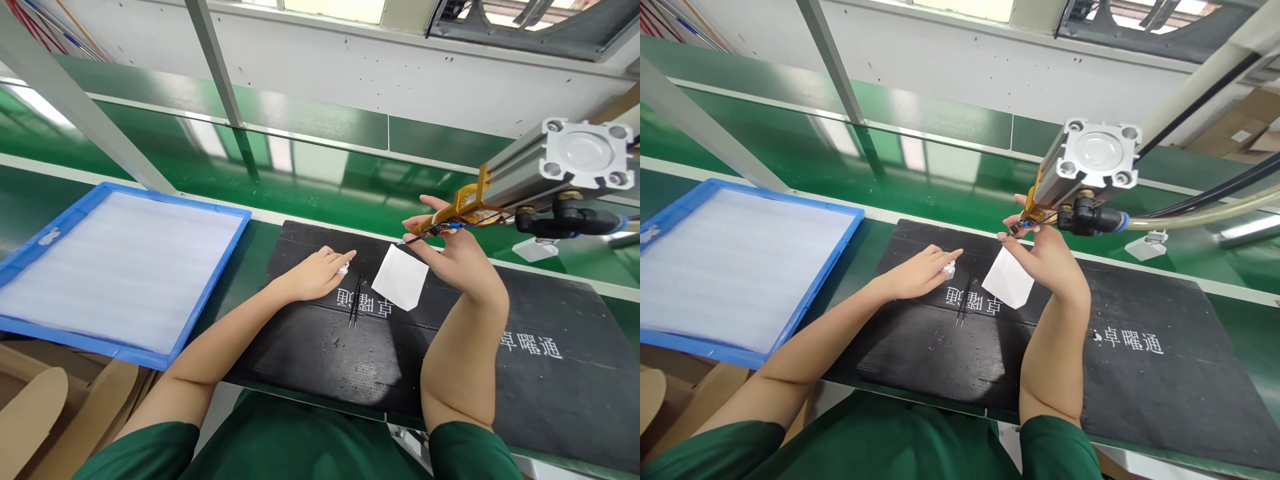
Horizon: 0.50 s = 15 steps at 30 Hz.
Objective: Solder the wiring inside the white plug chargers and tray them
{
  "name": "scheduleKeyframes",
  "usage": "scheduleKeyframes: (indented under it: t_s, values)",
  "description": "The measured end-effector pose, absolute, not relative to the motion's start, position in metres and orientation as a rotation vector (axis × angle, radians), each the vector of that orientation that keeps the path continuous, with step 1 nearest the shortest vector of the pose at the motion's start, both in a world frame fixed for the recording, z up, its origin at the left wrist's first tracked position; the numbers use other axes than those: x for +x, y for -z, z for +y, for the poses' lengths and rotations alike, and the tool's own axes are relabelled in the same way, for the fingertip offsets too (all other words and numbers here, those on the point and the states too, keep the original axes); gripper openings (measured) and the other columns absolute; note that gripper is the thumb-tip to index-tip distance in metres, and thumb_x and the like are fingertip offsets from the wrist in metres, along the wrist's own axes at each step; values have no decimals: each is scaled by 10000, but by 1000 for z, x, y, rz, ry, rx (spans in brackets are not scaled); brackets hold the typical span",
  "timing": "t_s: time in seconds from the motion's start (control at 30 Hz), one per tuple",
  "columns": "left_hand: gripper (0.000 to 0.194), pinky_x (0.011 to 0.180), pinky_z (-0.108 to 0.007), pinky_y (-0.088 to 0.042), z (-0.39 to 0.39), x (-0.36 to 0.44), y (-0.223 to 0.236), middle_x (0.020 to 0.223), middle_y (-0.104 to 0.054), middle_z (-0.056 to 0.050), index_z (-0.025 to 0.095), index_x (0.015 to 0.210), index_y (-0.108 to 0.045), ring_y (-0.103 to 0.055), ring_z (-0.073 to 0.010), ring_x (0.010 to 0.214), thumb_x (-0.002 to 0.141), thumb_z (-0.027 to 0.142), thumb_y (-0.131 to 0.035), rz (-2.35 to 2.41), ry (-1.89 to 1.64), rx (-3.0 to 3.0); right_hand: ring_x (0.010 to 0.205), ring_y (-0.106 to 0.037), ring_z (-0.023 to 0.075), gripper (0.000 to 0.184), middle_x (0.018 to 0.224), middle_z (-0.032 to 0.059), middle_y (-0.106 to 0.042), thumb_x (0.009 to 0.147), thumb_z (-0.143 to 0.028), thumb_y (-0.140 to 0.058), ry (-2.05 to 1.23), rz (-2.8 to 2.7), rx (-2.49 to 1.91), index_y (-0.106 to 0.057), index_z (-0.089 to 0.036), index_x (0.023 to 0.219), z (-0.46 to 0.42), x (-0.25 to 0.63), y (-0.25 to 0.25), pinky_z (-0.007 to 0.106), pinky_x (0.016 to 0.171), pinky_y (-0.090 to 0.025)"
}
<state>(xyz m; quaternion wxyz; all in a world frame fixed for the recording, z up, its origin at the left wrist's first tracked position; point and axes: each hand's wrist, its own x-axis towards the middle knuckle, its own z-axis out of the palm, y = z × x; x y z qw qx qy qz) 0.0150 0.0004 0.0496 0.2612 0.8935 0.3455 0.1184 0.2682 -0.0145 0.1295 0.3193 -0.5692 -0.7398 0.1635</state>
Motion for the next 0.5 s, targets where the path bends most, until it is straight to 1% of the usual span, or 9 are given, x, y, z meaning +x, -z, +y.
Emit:
scheduleKeyframes:
  t_s: [0.1,0.17,0.27,0.37,0.43,0.5]
  values:
    - [419,967,-365,-441,-2,19,-47,1209,-634,-121,143,1326,-504,-562,-242,1095,950,312,-430,1015,-330,2407,924,-646,272,205,1213,93,-628,859,-437,-604,-426,-1960,-1475,-629,-241,918,-15,269,-130,404,704,-540]
    - [374,894,-347,-476,-2,22,-43,1112,-667,-109,162,1248,-548,-616,-238,1007,927,344,-487,1107,-347,2352,901,-646,261,212,1217,82,-630,857,-444,-608,-421,-1957,-1473,-626,-249,937,-15,270,-129,416,739,-539]
    - [314,802,-324,-493,-1,27,-35,985,-686,-72,186,1138,-570,-650,-233,900,897,382,-526,1218,-411,2249,900,-644,258,247,1230,81,-623,852,-466,-613,-420,-1953,-1477,-619,-253,978,-14,272,-128,431,770,-538]
    - [238,779,-296,-489,-1,31,-28,937,-684,-47,199,1036,-577,-651,-210,856,882,376,-541,1238,-533,2151,885,-642,265,274,1199,87,-634,855,-488,-608,-411,-1963,-1469,-615,-252,994,-13,272,-128,451,784,-532]
    - [218,769,-283,-487,-2,31,-26,920,-680,-36,201,1021,-570,-646,-191,826,887,369,-531,1207,-560,2118,863,-642,267,303,1135,89,-658,856,-486,-610,-415,-1967,-1471,-604,-254,1051,-13,272,-128,452,776,-531]
    - [227,761,-278,-486,-2,31,-26,913,-676,-30,200,1054,-556,-645,-184,820,907,366,-508,1184,-510,2131,847,-642,267,355,1061,86,-677,855,-475,-615,-429,-1962,-1479,-583,-251,1129,-13,271,-128,446,765,-530]
